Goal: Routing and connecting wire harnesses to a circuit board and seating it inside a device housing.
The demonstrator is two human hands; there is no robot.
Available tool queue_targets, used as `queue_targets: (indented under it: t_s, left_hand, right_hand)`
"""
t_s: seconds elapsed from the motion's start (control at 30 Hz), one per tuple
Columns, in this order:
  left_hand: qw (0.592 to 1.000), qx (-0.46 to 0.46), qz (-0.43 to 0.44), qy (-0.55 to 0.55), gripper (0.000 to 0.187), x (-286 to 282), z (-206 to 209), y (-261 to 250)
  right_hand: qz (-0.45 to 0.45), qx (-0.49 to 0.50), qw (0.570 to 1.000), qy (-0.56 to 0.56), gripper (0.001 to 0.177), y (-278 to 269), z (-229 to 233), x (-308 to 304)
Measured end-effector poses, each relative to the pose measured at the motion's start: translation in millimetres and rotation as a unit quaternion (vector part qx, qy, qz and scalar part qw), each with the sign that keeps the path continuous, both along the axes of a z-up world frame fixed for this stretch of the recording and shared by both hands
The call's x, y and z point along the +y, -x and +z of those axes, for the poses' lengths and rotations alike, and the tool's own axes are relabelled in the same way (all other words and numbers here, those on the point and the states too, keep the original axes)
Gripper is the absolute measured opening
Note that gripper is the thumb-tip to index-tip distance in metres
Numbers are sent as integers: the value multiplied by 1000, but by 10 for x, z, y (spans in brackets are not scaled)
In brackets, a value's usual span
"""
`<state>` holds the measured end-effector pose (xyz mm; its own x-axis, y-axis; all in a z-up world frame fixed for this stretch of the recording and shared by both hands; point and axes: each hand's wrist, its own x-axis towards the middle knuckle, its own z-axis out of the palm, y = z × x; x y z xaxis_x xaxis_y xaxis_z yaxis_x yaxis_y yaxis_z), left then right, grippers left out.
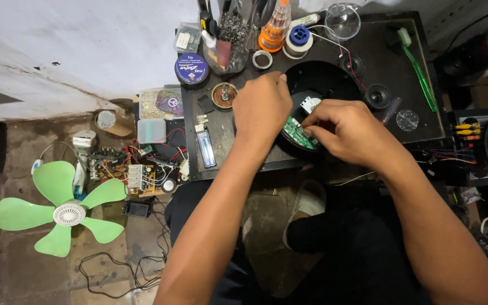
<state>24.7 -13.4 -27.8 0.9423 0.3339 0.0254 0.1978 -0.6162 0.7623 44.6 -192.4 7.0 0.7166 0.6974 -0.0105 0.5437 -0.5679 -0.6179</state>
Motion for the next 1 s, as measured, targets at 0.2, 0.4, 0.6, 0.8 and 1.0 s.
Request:
queue_targets:
  t_s: [0.2, 0.4, 0.6, 0.8, 1.0]
  left_hand:
    - [1000, 11, -2, -4, 36, 33, 3, -10]
    - [1000, 18, -2, 16, 36, 32, 3, -21]
    - [999, 30, -10, 31, 37, 63, -15, -39]
    - [999, 36, -15, 31, 36, 34, -262, -73]
    - [998, -9, 2, -64, 44, -15, 231, 152]
  right_hand:
    - [17, -6, 1000, -3, 3, -20, -20, 2]
    - [21, -8, 1000, -5, 4, -31, -67, -13]
    - [6, 4, 1000, -20, 5, 2, 12, -2]
    - [-50, 14, 995, -82, 8, -126, -42, -284]
    - [-94, 85, 992, -5, 12, -29, 148, -352]
